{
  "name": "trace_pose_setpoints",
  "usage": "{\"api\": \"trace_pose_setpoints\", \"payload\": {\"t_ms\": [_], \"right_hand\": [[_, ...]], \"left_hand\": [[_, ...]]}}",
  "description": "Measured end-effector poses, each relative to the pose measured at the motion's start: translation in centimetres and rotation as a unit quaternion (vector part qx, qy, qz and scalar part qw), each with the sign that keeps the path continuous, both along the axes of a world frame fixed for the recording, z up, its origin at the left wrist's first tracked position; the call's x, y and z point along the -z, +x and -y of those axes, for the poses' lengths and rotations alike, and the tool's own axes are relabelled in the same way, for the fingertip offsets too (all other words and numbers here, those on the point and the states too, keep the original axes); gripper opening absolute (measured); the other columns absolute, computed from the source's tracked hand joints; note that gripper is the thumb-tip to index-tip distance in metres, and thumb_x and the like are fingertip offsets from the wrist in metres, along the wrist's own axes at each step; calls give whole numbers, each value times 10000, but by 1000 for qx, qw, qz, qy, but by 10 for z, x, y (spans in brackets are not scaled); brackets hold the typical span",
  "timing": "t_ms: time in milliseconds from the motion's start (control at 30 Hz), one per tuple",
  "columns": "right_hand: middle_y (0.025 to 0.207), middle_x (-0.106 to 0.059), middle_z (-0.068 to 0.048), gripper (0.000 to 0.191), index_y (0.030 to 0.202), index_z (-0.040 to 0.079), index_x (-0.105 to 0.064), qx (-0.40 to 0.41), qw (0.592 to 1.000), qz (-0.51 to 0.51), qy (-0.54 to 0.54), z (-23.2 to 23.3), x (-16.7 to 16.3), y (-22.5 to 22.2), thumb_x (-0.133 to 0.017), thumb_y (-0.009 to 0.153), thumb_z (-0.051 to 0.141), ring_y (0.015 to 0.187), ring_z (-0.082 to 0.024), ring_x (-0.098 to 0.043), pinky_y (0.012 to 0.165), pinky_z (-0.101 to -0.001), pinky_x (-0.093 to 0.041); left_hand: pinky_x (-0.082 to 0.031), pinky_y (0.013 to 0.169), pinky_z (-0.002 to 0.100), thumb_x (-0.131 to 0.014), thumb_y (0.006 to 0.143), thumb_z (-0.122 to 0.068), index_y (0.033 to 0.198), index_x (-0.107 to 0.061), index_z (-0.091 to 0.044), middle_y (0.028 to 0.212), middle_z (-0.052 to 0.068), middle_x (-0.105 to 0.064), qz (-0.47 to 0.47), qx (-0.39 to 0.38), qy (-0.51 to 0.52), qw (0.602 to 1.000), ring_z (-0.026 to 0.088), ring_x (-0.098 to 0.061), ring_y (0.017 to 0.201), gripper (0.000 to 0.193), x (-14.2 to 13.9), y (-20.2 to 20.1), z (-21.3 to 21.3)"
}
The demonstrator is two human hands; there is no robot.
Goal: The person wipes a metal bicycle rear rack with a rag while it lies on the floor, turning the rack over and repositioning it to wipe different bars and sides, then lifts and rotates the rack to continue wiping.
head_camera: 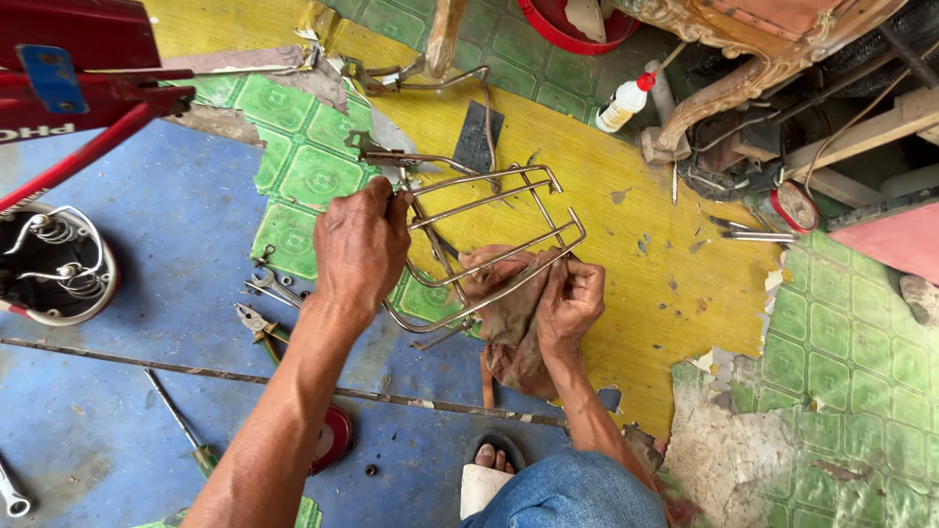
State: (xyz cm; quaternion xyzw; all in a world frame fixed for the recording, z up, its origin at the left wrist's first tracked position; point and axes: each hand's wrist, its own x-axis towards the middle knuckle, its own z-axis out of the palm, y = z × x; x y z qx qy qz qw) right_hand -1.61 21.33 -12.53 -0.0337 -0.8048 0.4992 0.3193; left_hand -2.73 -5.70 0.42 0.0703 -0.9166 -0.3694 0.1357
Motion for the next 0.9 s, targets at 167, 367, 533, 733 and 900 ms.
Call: {"api": "trace_pose_setpoints", "payload": {"t_ms": [167,367,533,733,900], "right_hand": [[937,-705,-39,79,1087,38,-469,-94,977,-38,-188,3,3,-5,-510,1021,28,861,-83,-661,786,-222,-543],[994,-667,-46,65,1104,7,-599,-77,971,47,-221,-31,28,-15,-556,1055,10,895,-95,-599,810,-250,-494],[1036,-626,-5,22,1078,52,-586,-70,965,-19,-253,-47,35,-19,-575,1075,33,956,-85,-561,890,-250,-478],[1049,-593,6,32,1126,52,-580,-97,950,-33,-294,-25,19,-10,-583,1095,57,984,-75,-532,917,-248,-450],[1102,-650,-48,206,1158,46,-511,-194,903,-20,-384,-7,7,-3,-652,1021,-16,1037,-101,-601,959,-264,-493]], "left_hand": [[-487,645,589,-657,988,-272,851,-636,-17,756,265,-666,-8,-22,15,1000,512,-642,739,290,-1,3,3],[-495,650,576,-649,989,-271,856,-638,-28,743,264,-662,1,-17,23,1000,498,-648,736,277,-3,4,6],[-490,634,582,-653,986,-259,865,-642,-26,759,253,-669,-32,-6,6,999,504,-640,740,263,-1,7,11],[-496,640,586,-657,982,-285,868,-648,-28,752,255,-670,0,-18,10,1000,508,-643,736,281,-1,6,6],[-496,642,580,-652,982,-285,875,-647,-27,751,253,-670,-3,-20,9,1000,502,-647,736,280,-4,7,8]]}}
